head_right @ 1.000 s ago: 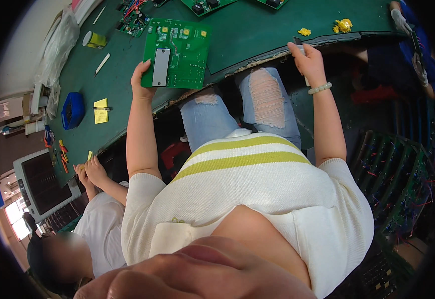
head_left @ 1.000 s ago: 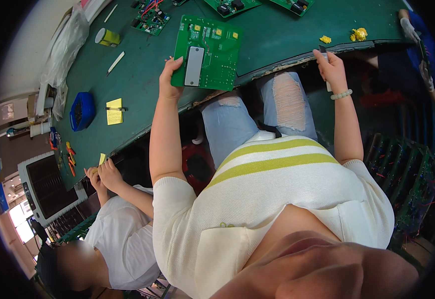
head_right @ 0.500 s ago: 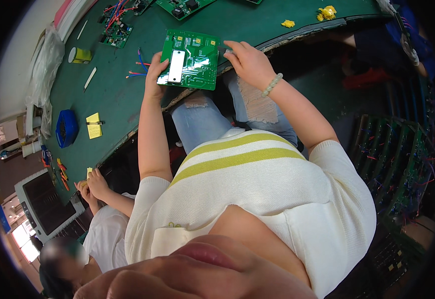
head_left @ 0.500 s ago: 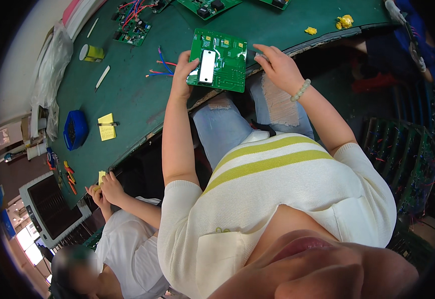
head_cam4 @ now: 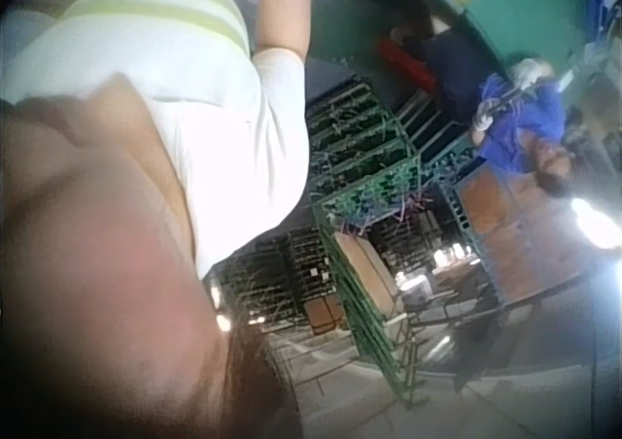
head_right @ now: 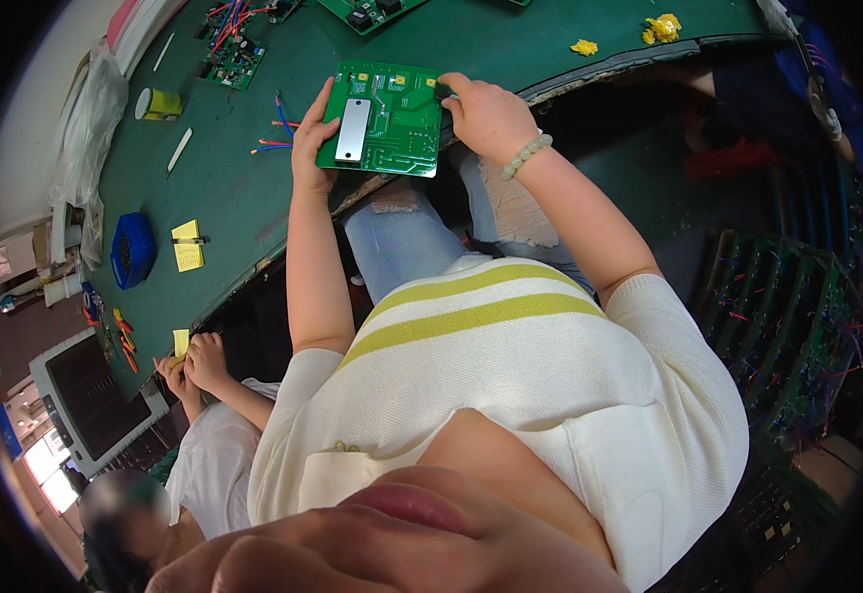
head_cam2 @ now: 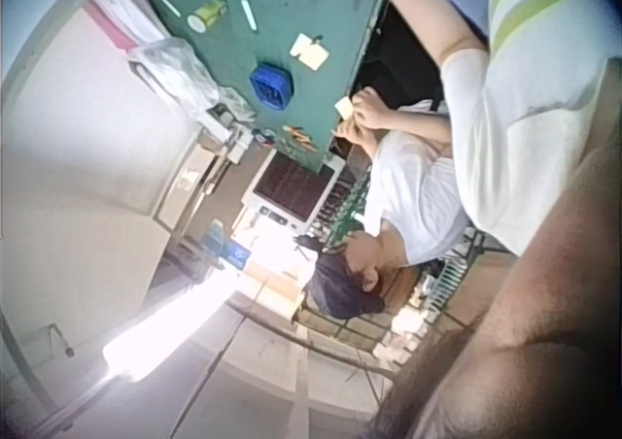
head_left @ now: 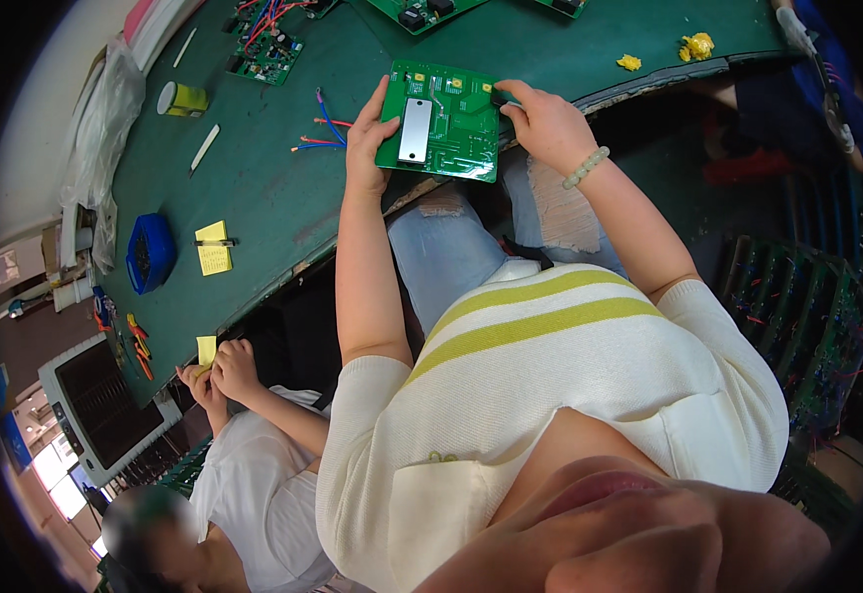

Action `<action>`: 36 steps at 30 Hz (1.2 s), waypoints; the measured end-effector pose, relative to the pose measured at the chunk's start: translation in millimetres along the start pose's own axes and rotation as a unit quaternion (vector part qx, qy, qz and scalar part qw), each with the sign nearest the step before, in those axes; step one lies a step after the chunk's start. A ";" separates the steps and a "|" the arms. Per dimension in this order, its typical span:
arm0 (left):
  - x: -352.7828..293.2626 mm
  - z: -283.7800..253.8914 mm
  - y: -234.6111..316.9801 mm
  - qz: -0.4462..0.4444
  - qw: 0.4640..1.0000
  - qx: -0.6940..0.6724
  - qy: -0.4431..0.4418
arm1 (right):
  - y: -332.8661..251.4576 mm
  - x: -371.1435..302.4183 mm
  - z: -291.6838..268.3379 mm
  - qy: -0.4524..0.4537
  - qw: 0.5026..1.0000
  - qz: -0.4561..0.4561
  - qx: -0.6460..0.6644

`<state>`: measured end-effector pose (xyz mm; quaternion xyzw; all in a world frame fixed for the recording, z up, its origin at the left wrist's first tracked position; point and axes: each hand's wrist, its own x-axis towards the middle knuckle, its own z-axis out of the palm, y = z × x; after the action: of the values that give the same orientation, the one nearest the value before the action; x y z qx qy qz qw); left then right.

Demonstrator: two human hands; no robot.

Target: Assembling and inspecting printed circuit boards (PCBs) by connecting wires and checking components.

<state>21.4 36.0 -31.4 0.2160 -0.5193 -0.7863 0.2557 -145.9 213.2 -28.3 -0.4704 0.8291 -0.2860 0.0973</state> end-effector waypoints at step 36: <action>1.3 -9.0 -9.3 0.006 0.999 -0.022 -0.039 | -7.6 4.3 4.2 -0.029 0.995 -0.078 0.048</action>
<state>24.2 31.9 -43.4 0.1764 -0.5129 -0.8036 0.2450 -140.9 205.0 -27.0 -0.5366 0.7718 -0.3187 0.1215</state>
